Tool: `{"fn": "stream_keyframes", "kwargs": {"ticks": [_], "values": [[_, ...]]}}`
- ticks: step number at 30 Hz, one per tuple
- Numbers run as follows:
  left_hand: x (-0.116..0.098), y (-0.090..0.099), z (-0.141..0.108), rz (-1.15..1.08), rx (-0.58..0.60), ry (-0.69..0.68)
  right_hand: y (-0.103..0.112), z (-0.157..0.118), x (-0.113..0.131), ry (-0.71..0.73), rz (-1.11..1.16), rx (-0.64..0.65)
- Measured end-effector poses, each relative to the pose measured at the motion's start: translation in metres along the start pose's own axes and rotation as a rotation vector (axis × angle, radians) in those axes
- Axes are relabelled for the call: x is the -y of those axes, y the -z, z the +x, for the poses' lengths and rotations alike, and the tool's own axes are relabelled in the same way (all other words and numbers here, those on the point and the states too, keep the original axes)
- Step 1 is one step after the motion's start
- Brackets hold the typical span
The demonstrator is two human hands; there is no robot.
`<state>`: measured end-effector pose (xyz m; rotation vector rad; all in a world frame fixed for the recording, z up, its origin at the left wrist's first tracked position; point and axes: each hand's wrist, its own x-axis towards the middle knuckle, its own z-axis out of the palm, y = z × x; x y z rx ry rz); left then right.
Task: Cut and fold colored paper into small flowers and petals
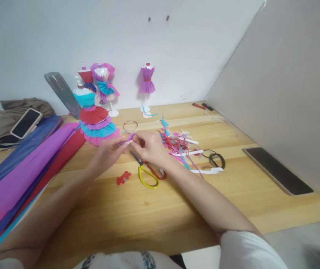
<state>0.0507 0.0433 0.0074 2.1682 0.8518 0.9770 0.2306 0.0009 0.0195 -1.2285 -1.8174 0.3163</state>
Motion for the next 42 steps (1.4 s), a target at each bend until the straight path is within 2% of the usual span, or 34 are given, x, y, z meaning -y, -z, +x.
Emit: {"fn": "stream_keyframes", "kwargs": {"ticks": [7, 15, 18, 23, 29, 42], "values": [[0.001, -0.006, 0.000, -0.238, 0.005, 0.128, -0.001, 0.000, -0.008, 0.111, -0.073, -0.039], [-0.003, -0.005, 0.002, -0.570, 0.002, 0.258, 0.000, 0.001, -0.019, 0.308, -0.101, -0.070], [-0.006, -0.004, 0.002, -0.610, -0.017, 0.297, 0.001, 0.000, -0.020, 0.274, -0.101, -0.068], [-0.007, -0.002, 0.002, -0.759, 0.021, 0.389, 0.003, 0.000, -0.017, 0.208, -0.057, -0.061], [-0.008, -0.001, 0.002, -0.807, 0.039, 0.421, 0.002, 0.001, -0.017, 0.227, -0.051, -0.072], [-0.009, -0.004, 0.002, -0.921, -0.066, 0.549, -0.001, 0.000, -0.019, 0.232, -0.050, -0.066]]}}
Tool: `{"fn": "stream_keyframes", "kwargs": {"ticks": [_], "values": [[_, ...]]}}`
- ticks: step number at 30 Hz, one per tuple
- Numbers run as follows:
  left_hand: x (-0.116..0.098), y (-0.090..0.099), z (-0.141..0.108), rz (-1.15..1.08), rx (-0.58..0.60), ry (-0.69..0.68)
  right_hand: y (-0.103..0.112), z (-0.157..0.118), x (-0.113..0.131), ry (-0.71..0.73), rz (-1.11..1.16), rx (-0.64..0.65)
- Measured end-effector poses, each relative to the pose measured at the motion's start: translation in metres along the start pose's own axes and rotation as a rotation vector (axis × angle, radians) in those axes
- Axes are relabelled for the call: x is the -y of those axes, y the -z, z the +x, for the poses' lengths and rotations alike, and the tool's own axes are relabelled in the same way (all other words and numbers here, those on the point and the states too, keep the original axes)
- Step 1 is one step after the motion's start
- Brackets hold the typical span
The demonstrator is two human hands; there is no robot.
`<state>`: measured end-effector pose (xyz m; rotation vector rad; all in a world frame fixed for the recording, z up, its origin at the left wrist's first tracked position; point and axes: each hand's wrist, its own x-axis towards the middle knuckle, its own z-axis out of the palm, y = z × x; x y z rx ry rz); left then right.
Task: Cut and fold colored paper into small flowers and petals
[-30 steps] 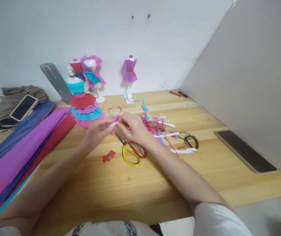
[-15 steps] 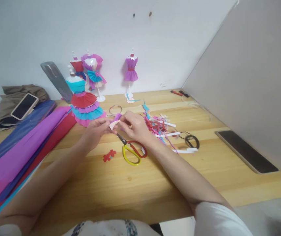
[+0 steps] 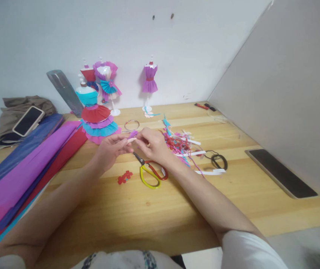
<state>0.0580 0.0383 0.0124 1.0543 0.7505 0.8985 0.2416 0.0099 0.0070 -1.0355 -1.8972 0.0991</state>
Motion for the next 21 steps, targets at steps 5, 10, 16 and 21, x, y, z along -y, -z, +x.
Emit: {"fn": "stream_keyframes", "kwargs": {"ticks": [5, 10, 16, 21], "values": [[-0.0004, 0.0014, 0.0005, -0.038, -0.008, 0.019, 0.0004, 0.0004, 0.0012, 0.002, -0.012, 0.009], [0.0000, 0.0028, 0.0020, -0.014, 0.005, 0.007, 0.0009, 0.0005, 0.0021, -0.013, -0.005, 0.020], [0.0000, 0.0019, 0.0028, 0.055, 0.013, -0.050, 0.0001, -0.0010, 0.0008, -0.002, 0.004, 0.014], [0.0012, 0.0043, 0.0046, 0.126, 0.020, -0.085, -0.0014, -0.0037, -0.0032, -0.039, 0.052, -0.003]]}}
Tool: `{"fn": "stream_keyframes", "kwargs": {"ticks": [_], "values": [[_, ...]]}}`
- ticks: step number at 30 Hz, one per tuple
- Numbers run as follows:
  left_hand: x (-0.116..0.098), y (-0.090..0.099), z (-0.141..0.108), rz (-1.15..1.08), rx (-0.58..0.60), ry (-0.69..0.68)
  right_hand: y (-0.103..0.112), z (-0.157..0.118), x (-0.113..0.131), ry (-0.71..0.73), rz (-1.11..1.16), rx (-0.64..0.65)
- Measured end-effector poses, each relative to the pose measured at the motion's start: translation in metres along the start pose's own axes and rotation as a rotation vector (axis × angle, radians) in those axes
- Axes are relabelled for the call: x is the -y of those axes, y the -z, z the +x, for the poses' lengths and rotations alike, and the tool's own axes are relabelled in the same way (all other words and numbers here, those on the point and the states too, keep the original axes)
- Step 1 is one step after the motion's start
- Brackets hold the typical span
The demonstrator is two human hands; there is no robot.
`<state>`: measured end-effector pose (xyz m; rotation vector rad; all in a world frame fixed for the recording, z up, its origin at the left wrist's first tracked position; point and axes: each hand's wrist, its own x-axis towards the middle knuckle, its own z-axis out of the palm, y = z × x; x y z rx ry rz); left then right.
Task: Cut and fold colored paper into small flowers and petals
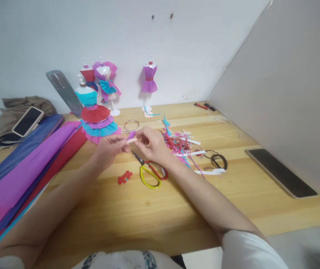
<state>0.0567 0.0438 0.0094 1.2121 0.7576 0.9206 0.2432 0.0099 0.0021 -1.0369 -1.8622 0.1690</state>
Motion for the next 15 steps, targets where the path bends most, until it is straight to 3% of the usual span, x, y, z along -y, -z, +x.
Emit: {"fn": "stream_keyframes", "kwargs": {"ticks": [8, 15], "values": [[0.000, 0.002, 0.000, 0.086, 0.034, -0.063, -0.004, 0.001, -0.006, 0.144, 0.016, 0.134], [-0.002, -0.004, -0.005, 0.150, 0.004, -0.091, -0.003, 0.003, 0.003, 0.152, -0.035, 0.100]]}}
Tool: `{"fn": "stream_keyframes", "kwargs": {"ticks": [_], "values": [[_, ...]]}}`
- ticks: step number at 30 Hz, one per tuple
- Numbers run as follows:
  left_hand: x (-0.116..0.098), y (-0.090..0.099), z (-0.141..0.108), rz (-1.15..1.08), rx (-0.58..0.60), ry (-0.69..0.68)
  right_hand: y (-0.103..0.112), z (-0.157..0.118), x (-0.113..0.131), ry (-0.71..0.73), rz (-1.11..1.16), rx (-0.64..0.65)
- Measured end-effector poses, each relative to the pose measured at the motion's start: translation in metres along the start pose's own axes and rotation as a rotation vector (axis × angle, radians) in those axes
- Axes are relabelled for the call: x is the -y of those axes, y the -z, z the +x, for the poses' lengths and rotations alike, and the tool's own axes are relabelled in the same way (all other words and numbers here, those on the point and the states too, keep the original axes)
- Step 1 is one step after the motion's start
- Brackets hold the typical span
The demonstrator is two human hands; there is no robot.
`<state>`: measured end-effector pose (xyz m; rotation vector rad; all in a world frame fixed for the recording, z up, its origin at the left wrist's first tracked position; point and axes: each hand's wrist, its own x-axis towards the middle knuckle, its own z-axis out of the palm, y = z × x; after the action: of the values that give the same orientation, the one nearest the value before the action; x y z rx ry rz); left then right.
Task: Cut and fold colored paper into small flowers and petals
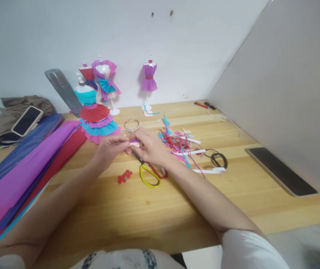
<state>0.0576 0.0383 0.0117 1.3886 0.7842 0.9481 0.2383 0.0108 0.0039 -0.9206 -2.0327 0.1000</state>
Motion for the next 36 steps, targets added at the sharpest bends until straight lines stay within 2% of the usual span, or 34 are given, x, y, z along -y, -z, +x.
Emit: {"fn": "stream_keyframes", "kwargs": {"ticks": [8, 12, 14, 17, 20, 23, 30, 33, 36], "values": [[0.002, 0.001, -0.001, 0.048, 0.014, -0.046, 0.002, -0.001, 0.002, -0.073, 0.038, 0.026], [-0.001, 0.005, 0.001, 0.041, 0.058, -0.029, 0.002, -0.002, -0.001, -0.031, 0.009, -0.010], [-0.005, 0.008, 0.003, -0.014, 0.057, 0.037, 0.001, -0.003, -0.003, 0.022, -0.025, -0.034], [-0.010, 0.011, 0.005, -0.100, 0.053, 0.206, -0.001, -0.004, -0.005, 0.120, -0.061, -0.064], [-0.013, 0.011, 0.005, -0.127, 0.115, 0.358, -0.002, -0.005, -0.006, 0.217, -0.100, -0.070], [-0.014, 0.009, 0.002, -0.122, 0.167, 0.403, -0.003, -0.005, -0.006, 0.280, -0.162, -0.040], [-0.017, 0.012, -0.002, -0.010, 0.217, 0.366, -0.002, -0.004, -0.003, 0.332, -0.235, 0.000], [-0.016, 0.013, 0.000, -0.026, 0.203, 0.315, -0.002, -0.005, -0.003, 0.272, -0.184, 0.027], [-0.012, 0.014, 0.003, 0.037, 0.153, 0.149, -0.001, -0.004, -0.003, 0.126, -0.050, 0.071]]}}
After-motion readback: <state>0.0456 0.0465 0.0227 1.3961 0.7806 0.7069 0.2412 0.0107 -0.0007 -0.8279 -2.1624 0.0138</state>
